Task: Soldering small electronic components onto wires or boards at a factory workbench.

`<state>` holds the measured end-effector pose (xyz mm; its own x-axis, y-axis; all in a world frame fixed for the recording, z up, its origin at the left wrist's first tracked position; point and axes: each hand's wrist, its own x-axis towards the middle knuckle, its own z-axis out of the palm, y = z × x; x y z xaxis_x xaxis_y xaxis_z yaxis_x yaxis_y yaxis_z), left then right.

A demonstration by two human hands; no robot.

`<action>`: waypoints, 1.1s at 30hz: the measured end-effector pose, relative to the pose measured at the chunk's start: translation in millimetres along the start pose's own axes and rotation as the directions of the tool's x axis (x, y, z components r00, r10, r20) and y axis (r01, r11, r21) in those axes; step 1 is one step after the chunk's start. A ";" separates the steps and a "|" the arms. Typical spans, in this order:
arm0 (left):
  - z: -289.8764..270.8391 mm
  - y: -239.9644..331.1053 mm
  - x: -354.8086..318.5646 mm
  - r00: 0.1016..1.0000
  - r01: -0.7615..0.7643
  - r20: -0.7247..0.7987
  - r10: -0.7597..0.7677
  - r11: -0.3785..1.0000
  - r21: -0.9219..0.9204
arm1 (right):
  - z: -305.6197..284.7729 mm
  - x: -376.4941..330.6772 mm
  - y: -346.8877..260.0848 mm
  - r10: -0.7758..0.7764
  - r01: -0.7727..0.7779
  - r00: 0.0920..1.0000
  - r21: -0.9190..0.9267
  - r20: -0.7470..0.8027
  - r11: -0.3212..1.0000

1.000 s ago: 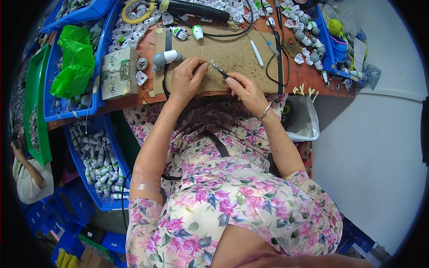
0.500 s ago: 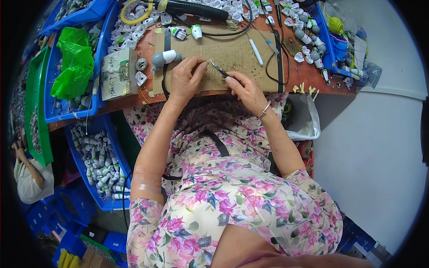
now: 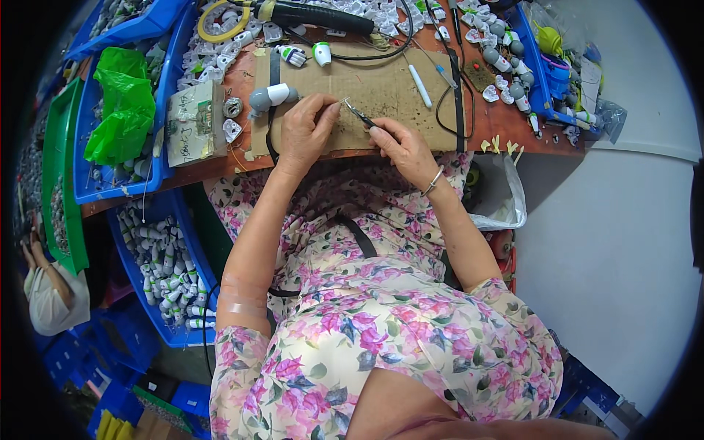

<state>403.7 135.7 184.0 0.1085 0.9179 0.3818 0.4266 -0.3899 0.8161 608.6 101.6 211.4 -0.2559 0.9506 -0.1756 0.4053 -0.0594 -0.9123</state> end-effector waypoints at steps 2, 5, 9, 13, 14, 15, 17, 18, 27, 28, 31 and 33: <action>-0.3 0.9 -0.2 1.000 0.003 0.000 -0.003 1.000 0.003 | 0.2 -0.1 0.0 -0.005 0.004 1.000 -0.017 -0.012 1.000; 0.0 4.0 0.3 1.000 0.003 -0.015 -0.003 1.000 0.009 | 1.1 -0.2 0.2 -0.033 0.032 0.999 -0.038 -0.028 0.999; 3.2 8.7 0.5 0.998 -0.005 -0.067 0.006 1.000 0.002 | 1.2 0.5 0.9 -0.051 0.048 0.998 -0.084 -0.040 0.995; 3.3 9.3 0.5 0.998 -0.014 -0.057 0.016 1.000 0.025 | 0.4 -0.1 -1.1 -0.067 0.062 0.997 -0.101 -0.046 0.993; 3.3 8.9 0.5 0.998 -0.023 -0.058 0.025 0.999 0.031 | 0.5 -0.5 -1.9 -0.076 0.069 0.996 -0.132 -0.056 0.989; 3.2 8.5 0.2 0.999 -0.020 -0.049 0.022 0.999 0.039 | 1.1 -0.9 -2.6 -0.073 0.066 0.996 -0.130 -0.049 0.989; 3.1 7.9 -0.1 0.998 -0.033 -0.055 0.035 0.999 0.038 | 2.6 -1.2 -3.9 -0.102 0.082 0.990 -0.193 -0.094 0.978; 3.6 7.5 -0.1 0.998 -0.027 -0.047 0.029 0.999 0.041 | 3.3 -1.0 -4.0 -0.104 0.086 0.990 -0.189 -0.090 0.978; 1.1 9.6 0.9 0.999 0.017 -0.049 -0.017 1.000 0.015 | 7.0 0.4 -5.8 -0.136 0.096 0.981 -0.259 -0.140 0.961; 0.8 9.7 1.2 0.998 0.008 -0.055 -0.007 1.000 0.018 | 6.8 0.4 -5.7 -0.129 0.089 0.982 -0.265 -0.135 0.960; 0.8 10.1 1.1 0.998 0.008 -0.056 -0.007 1.000 0.012 | 6.9 0.8 -4.9 -0.134 0.093 0.982 -0.273 -0.136 0.958; 1.4 10.0 1.0 0.998 0.010 -0.063 -0.009 1.000 0.007 | 7.1 1.5 -4.1 -0.151 0.108 0.978 -0.274 -0.141 0.956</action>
<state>409.3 132.9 191.9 0.0476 0.9149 0.4010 0.4343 -0.3805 0.8165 600.3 101.1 212.2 -0.1877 0.9821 0.0183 0.6003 0.1295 -0.7892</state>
